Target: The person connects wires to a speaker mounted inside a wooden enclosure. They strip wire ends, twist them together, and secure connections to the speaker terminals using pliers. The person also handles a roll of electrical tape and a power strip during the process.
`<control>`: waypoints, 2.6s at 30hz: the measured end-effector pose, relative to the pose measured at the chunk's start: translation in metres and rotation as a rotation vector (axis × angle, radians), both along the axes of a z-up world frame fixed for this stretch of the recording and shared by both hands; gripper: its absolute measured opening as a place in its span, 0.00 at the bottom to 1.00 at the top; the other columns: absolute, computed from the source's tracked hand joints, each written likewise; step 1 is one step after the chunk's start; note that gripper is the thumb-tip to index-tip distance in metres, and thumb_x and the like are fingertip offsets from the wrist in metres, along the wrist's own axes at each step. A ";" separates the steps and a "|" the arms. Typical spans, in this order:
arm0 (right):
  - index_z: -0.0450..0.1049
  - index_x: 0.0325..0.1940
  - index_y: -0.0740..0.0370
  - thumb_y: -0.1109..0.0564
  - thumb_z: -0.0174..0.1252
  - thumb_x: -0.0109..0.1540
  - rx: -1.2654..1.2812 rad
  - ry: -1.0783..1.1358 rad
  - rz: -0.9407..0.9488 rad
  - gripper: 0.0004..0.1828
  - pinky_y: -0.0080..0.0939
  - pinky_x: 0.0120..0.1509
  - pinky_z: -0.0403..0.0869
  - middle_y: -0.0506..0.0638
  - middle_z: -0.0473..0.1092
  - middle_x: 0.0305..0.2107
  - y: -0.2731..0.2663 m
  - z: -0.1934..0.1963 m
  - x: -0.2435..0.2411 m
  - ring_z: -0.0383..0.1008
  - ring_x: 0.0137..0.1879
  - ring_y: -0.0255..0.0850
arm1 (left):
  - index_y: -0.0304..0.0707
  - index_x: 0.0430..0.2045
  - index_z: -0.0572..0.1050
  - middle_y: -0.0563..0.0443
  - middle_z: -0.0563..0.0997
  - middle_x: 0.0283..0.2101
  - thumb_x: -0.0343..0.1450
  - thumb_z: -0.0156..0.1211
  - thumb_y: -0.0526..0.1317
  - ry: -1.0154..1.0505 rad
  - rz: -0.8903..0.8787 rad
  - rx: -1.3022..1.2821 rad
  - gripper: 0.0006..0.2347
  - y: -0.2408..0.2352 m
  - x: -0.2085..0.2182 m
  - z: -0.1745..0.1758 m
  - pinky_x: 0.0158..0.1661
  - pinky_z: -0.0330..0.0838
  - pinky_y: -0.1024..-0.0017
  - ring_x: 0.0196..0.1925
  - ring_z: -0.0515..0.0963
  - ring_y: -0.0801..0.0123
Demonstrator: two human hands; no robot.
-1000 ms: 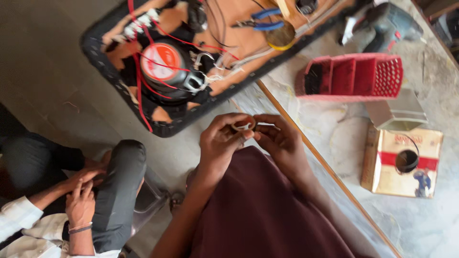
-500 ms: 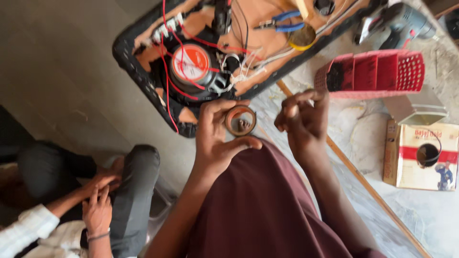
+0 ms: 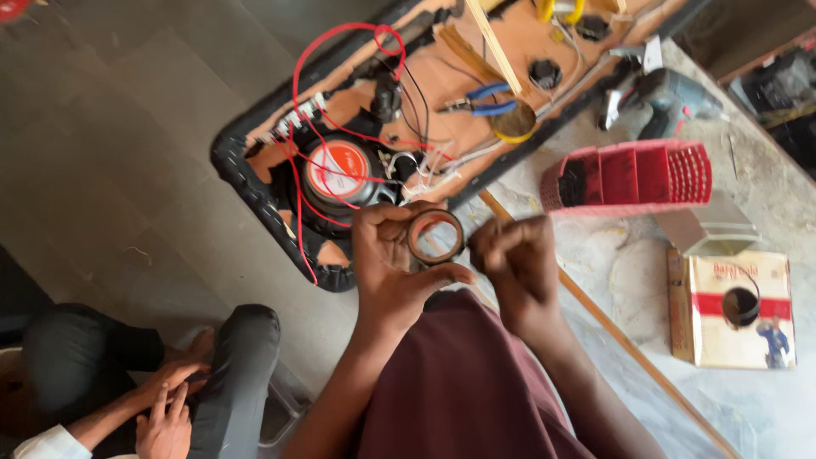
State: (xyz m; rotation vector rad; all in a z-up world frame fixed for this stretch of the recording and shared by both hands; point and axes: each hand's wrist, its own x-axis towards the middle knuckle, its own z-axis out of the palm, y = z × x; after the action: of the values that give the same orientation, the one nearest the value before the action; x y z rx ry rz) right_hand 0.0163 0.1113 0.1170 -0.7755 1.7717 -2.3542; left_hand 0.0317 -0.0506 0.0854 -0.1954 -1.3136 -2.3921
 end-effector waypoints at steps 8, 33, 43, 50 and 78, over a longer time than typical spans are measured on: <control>0.62 0.54 0.61 0.50 0.41 0.75 0.497 0.214 -0.430 0.13 0.41 0.51 0.66 0.53 0.69 0.46 -0.006 0.060 -0.018 0.66 0.43 0.39 | 0.34 0.57 0.64 0.43 0.76 0.58 0.59 0.84 0.40 0.023 0.340 -0.620 0.36 -0.004 0.000 0.049 0.62 0.75 0.64 0.59 0.80 0.58; 0.78 0.40 0.65 0.57 0.55 0.65 0.805 -0.098 0.494 0.09 0.47 0.51 0.73 0.58 0.75 0.35 0.052 -0.007 -0.004 0.77 0.45 0.51 | 0.29 0.24 0.70 0.41 0.78 0.27 0.62 0.79 0.44 -0.858 -0.046 -0.607 0.20 0.129 -0.029 -0.218 0.34 0.75 0.67 0.31 0.76 0.64; 0.80 0.43 0.65 0.52 0.54 0.72 0.428 -0.065 0.511 0.15 0.42 0.55 0.74 0.52 0.74 0.37 0.078 0.114 0.007 0.78 0.46 0.43 | 0.36 0.32 0.71 0.46 0.77 0.37 0.67 0.69 0.42 0.330 0.128 -0.927 0.12 0.280 -0.092 -0.117 0.49 0.71 0.59 0.43 0.77 0.55; 0.78 0.56 0.69 0.58 0.57 0.68 0.596 -0.064 0.209 0.15 0.34 0.49 0.68 0.49 0.71 0.34 0.088 0.053 -0.062 0.70 0.42 0.36 | 0.38 0.34 0.71 0.49 0.73 0.35 0.75 0.59 0.33 -0.191 0.098 -0.428 0.03 0.197 -0.070 -0.092 0.40 0.68 0.67 0.40 0.76 0.59; 0.59 0.66 0.65 0.61 0.55 0.67 0.206 -0.760 0.319 0.24 0.34 0.34 0.69 0.49 0.70 0.34 -0.014 -0.134 -0.146 0.69 0.31 0.34 | 0.31 0.48 0.77 0.41 0.84 0.41 0.71 0.64 0.31 -0.661 0.769 -0.378 0.12 0.063 -0.072 -0.089 0.38 0.80 0.72 0.39 0.87 0.66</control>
State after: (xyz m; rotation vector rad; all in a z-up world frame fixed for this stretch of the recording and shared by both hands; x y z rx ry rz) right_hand -0.1301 0.0974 -0.0171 -0.0814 1.3886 -1.8483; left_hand -0.0400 0.0119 -0.0034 0.9050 -1.6933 -1.5665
